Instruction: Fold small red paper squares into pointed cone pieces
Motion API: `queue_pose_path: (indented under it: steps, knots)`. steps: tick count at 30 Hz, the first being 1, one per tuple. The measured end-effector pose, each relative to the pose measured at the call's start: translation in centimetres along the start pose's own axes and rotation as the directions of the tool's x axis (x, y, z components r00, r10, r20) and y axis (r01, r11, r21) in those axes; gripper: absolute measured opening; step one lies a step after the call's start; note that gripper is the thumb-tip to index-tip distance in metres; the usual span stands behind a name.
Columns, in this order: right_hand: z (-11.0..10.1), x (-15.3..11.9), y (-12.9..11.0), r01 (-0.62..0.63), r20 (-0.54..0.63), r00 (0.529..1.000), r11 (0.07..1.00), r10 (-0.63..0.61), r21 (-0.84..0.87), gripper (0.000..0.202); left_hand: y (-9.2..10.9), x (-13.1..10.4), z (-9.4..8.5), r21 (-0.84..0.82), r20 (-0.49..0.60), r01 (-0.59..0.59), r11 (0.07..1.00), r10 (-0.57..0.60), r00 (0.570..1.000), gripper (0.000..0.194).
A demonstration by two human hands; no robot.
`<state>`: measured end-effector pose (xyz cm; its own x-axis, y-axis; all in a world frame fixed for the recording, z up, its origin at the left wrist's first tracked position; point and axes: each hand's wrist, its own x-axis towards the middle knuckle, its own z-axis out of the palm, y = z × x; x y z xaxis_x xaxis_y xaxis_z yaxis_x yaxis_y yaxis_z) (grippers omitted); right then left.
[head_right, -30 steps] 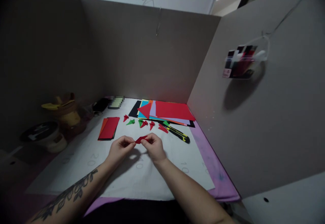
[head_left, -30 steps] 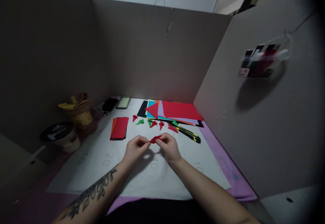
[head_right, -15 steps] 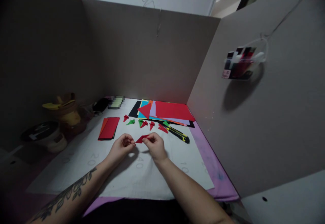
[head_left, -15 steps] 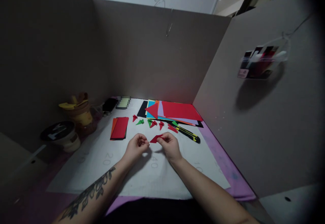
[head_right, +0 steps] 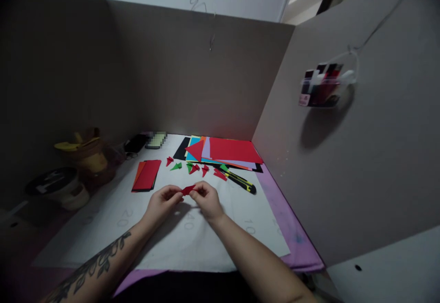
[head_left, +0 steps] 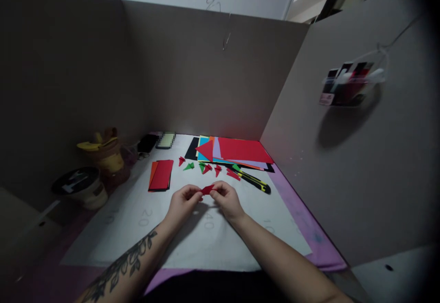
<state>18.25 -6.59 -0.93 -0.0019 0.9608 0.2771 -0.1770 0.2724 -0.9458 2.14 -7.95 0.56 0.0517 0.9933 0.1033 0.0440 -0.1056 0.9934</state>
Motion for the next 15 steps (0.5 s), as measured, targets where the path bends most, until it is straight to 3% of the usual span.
queue_pose_path:
  steps: [15]
  knots:
    - [0.13,0.01,-0.18,-0.023,-0.055,0.998,1.000,0.022,-0.015,0.020,0.07,-0.11,-0.12,0.102,-0.003,-0.036,0.994,0.037,0.999,0.017]
